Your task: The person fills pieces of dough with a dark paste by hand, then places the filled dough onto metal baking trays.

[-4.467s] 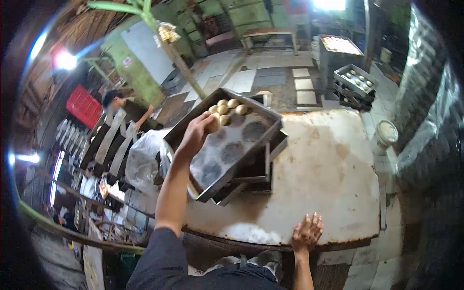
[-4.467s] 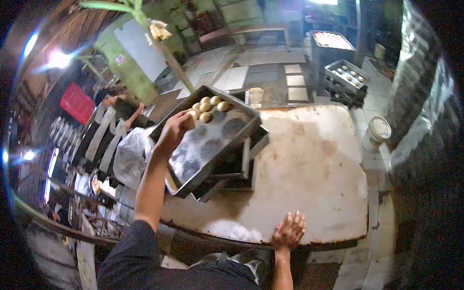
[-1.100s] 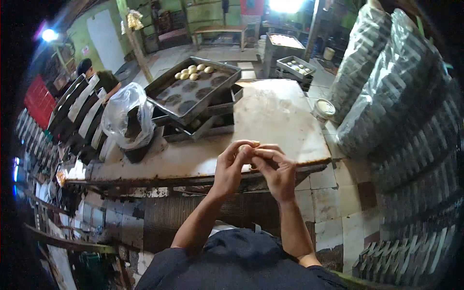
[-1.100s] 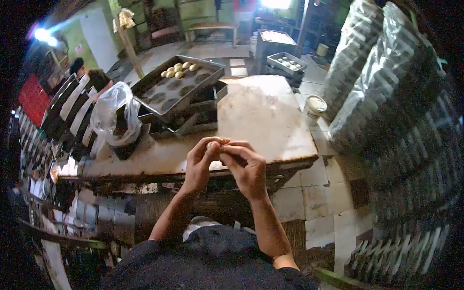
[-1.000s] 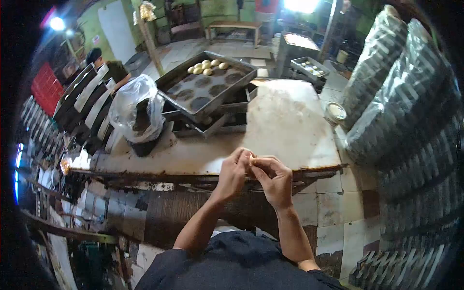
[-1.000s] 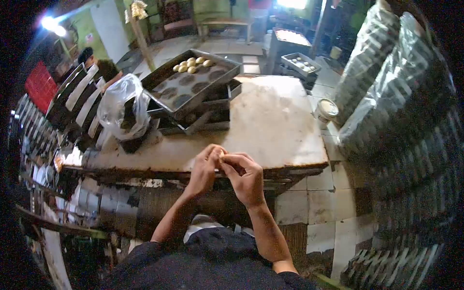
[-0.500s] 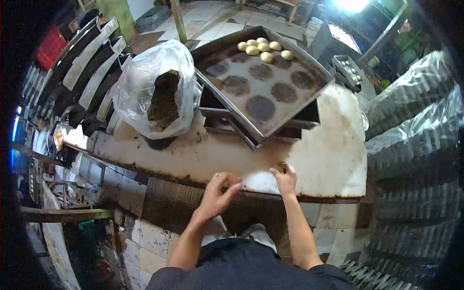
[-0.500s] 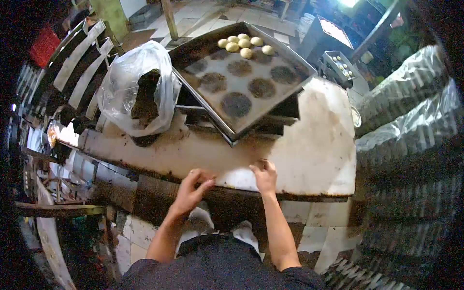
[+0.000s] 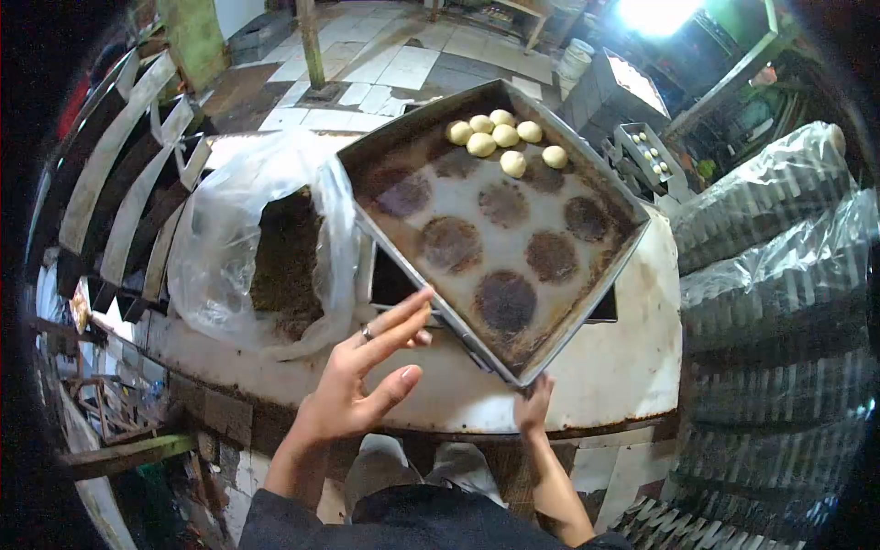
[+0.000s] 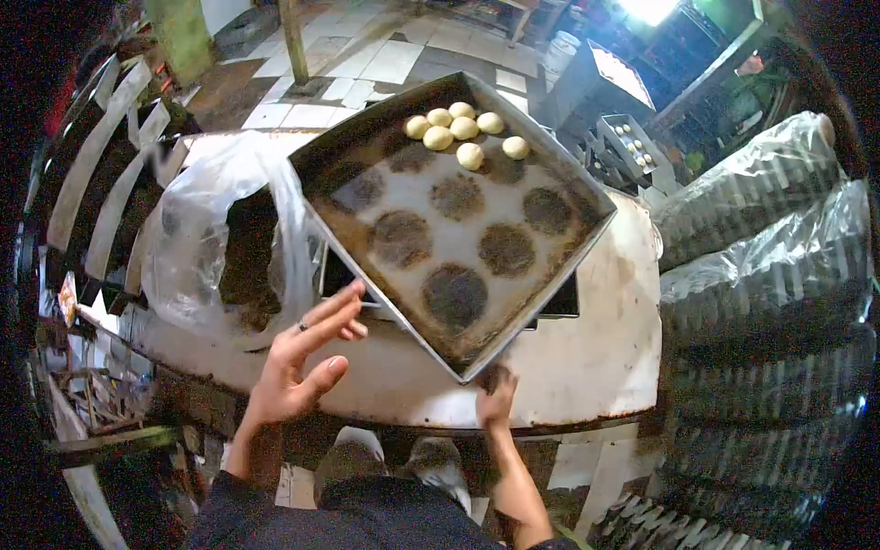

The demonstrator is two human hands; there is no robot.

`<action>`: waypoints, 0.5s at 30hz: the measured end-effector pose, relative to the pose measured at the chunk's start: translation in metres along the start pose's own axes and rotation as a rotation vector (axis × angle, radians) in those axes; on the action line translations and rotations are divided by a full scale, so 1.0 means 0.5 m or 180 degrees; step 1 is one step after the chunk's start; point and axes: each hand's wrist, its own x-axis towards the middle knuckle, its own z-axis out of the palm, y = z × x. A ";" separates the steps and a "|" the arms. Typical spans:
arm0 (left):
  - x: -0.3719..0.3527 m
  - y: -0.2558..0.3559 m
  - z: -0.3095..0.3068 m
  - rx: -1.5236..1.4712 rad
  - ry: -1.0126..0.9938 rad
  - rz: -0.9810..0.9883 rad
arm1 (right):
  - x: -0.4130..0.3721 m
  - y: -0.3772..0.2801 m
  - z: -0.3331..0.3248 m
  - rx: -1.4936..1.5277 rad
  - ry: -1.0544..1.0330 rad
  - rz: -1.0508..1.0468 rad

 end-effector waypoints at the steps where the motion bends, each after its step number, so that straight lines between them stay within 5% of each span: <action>1: 0.034 0.025 0.011 0.0077 -0.0019 0.0156 | 0.004 -0.031 -0.065 0.0598 -0.0689 0.0176; 3: 0.119 0.058 0.018 0.1109 -0.0399 0.0629 | -0.004 0.077 -0.090 0.0678 -0.0879 -0.0276; 5: 0.210 0.050 0.056 0.1386 -0.0515 0.0836 | 0.065 0.142 -0.079 -0.0281 -0.0094 -0.0337; 7: 0.303 0.029 0.111 0.1553 -0.0636 0.0006 | 0.144 0.095 -0.077 0.0084 0.0759 0.0597; 11: 0.517 -0.112 0.167 0.2878 -0.0562 -0.0217 | 0.043 0.116 -0.106 0.1192 -0.0836 -0.0755; 15: 0.660 -0.244 0.148 0.3666 -0.0181 -0.0690 | 0.084 0.201 -0.174 0.0899 -0.0466 -0.0656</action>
